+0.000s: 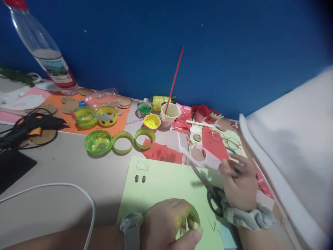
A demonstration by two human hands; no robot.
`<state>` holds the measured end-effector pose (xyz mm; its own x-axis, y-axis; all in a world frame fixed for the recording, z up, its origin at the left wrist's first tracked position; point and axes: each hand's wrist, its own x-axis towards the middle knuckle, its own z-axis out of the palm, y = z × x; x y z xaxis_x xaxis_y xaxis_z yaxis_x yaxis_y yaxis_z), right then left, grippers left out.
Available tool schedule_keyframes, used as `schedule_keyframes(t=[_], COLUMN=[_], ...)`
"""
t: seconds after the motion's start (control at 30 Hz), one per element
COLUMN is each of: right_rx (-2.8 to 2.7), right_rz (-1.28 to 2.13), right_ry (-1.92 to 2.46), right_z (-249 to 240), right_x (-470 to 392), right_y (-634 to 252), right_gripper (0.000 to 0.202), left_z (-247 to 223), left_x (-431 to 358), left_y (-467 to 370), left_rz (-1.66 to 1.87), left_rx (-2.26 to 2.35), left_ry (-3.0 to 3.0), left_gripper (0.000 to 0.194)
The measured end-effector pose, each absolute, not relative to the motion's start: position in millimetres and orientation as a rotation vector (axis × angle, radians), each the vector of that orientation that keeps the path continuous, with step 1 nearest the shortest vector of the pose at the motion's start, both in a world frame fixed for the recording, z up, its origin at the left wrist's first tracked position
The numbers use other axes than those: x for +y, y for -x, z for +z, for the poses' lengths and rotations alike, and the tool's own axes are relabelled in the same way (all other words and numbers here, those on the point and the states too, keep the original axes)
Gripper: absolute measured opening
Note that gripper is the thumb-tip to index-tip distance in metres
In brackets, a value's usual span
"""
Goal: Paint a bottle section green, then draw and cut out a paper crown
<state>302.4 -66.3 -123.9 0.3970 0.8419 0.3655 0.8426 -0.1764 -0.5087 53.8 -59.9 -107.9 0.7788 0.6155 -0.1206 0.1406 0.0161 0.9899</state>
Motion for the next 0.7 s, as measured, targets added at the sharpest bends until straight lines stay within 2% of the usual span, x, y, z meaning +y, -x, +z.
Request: schedule_keyframes(t=[0.07,0.1,0.23,0.43,0.53,0.7], right_rx=[-1.432,-1.463,-1.675,-1.98,-1.969,-1.835], right_rz=[0.098,0.106,0.063,-0.342,-0.49,-0.594], right_ry=[2.176,2.239,2.361,2.132,2.169,2.21], right_z=[-120.2,-119.2,-122.5,-133.6,-132.0,-123.6], right_x=[-64.4,-62.8,-57.2,-56.3,-57.3,-57.7], right_y=[-305.5,-307.6,-318.5,-333.0,-332.3,-326.5], right_gripper=[0.048,0.049,0.034,0.038,0.044,0.057], left_z=[-102.2,-100.2,-99.8,-110.1,-109.5,-101.8], left_x=[-54.6,-53.1,-57.7,-72.7,-71.9,-75.2], left_y=[-55.1,-56.2,-61.1,-60.0,-57.2,-61.9], left_rz=[0.404,0.402,0.382,0.474,0.446,0.473], left_rx=[0.646,0.65,0.658,0.79,0.673,0.901], left_ry=[-1.533,-1.531,-1.513,-1.442,-1.472,-1.412], left_gripper=[0.021,0.021,0.019,0.002,0.007,0.008])
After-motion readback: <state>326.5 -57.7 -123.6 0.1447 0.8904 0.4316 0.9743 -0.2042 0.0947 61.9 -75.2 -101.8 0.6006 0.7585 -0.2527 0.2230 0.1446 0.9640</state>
